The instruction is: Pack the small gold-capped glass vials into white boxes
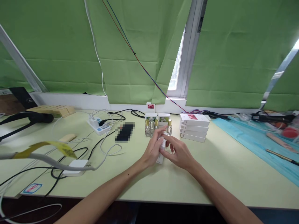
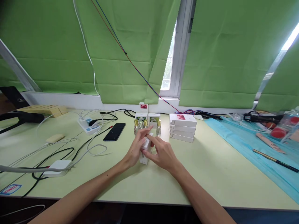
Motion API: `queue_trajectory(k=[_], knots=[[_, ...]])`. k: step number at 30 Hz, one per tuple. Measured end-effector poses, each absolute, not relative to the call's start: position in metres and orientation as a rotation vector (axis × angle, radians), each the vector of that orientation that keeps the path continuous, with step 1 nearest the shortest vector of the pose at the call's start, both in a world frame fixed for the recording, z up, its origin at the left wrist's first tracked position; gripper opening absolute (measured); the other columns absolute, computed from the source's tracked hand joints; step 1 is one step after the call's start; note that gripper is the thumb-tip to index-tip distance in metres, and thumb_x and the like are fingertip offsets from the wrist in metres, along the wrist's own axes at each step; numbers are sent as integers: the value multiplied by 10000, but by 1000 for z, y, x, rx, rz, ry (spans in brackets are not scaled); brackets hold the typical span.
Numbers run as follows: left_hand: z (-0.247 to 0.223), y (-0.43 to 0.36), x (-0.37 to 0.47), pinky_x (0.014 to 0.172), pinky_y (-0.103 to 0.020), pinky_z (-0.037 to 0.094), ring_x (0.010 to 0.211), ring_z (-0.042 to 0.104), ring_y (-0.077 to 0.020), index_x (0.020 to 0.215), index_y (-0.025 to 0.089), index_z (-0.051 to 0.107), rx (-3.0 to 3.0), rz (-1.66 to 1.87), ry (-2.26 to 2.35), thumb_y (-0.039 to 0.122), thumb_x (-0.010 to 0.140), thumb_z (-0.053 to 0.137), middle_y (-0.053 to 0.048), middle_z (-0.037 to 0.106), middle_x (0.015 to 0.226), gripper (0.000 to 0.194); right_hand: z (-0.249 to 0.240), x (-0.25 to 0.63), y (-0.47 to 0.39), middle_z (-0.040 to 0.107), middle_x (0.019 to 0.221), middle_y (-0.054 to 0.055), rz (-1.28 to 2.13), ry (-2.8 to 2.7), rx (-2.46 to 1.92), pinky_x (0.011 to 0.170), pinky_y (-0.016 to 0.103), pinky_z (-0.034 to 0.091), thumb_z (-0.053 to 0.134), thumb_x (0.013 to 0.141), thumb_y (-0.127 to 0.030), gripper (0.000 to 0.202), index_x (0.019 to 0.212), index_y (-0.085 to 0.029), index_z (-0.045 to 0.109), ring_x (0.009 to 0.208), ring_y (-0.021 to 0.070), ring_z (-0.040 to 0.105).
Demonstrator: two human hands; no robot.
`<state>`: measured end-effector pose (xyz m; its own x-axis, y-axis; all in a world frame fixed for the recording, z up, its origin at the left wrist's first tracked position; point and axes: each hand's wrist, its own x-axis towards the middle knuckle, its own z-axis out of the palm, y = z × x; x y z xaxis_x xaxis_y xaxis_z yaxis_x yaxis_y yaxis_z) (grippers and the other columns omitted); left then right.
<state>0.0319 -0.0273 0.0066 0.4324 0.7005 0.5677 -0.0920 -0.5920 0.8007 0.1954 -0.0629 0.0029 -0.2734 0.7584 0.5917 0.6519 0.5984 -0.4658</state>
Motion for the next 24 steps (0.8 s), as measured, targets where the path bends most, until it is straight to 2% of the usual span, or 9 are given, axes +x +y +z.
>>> queue_trajectory(k=[3, 4, 7, 9, 11, 15, 18, 20, 24], knots=[[4, -24, 34, 948, -431, 569, 1363, 518, -289, 1359, 318, 439, 1660, 1215, 499, 471, 1015, 371, -37, 299, 1647, 382, 12, 194, -65, 658, 885, 33, 92, -2079, -1183, 639, 276, 425, 555, 960, -473, 501, 1407, -253, 504, 668, 158, 578], [3, -22, 34, 922, -421, 582, 1380, 503, -291, 1363, 315, 433, 1591, 1215, 489, 491, 1015, 349, -39, 312, 1642, 398, 16, 193, -65, 662, 889, 36, 72, -2111, -1216, 625, 273, 409, 550, 962, -493, 530, 1434, -261, 480, 668, 163, 587], [1, -16, 36, 1068, -435, 503, 1465, 400, -269, 1362, 288, 417, 1436, 1273, 517, 518, 1012, 335, -72, 435, 1575, 427, 30, 190, -66, 654, 804, 19, 26, -2232, -1322, 573, 259, 350, 540, 966, -521, 538, 1450, -300, 461, 633, 175, 594], [-1, -13, 36, 1114, -459, 461, 1454, 419, -261, 1355, 293, 412, 1341, 1287, 537, 525, 1015, 319, -78, 471, 1550, 423, 40, 187, -68, 647, 739, 14, 6, -2324, -1375, 553, 262, 311, 550, 967, -514, 459, 1372, -299, 536, 608, 186, 587], [-4, -11, 36, 1108, -479, 464, 1434, 450, -264, 1334, 294, 418, 1267, 1296, 549, 539, 1018, 292, -84, 502, 1526, 420, 49, 184, -69, 664, 719, 26, 17, -2399, -1384, 534, 268, 274, 563, 966, -507, 351, 1214, -265, 621, 609, 198, 590], [-6, -11, 37, 1045, -466, 512, 1419, 469, -275, 1268, 278, 432, 1191, 1282, 554, 583, 1004, 285, -105, 568, 1458, 429, 64, 179, -72, 662, 678, 28, 98, -2367, -1442, 526, 271, 274, 555, 974, -473, 266, 1024, -233, 658, 569, 189, 570], [-4, -15, 41, 963, -427, 552, 1356, 537, -294, 1233, 267, 438, 1095, 1238, 580, 619, 973, 358, -122, 538, 1469, 445, 75, 181, -72, 644, 653, 28, 145, -2346, -1547, 521, 268, 284, 572, 956, -385, 198, 976, -218, 676, 587, 193, 572], [-2, -18, 44, 909, -380, 562, 1330, 557, -299, 1209, 272, 458, 1020, 1238, 587, 610, 945, 459, -112, 517, 1471, 429, 82, 185, -69, 672, 711, 37, 194, -2359, -1605, 537, 260, 305, 567, 943, -356, 195, 999, -220, 695, 671, 207, 613], [-2, -19, 49, 1017, -358, 507, 1280, 591, -281, 1074, 247, 518, 890, 1250, 539, 564, 862, 645, -95, 583, 1296, 402, 93, 197, -56, 732, 911, 89, 191, -2369, -1762, 600, 259, 358, 581, 901, -311, 243, 1056, -196, 729, 810, 226, 664]])
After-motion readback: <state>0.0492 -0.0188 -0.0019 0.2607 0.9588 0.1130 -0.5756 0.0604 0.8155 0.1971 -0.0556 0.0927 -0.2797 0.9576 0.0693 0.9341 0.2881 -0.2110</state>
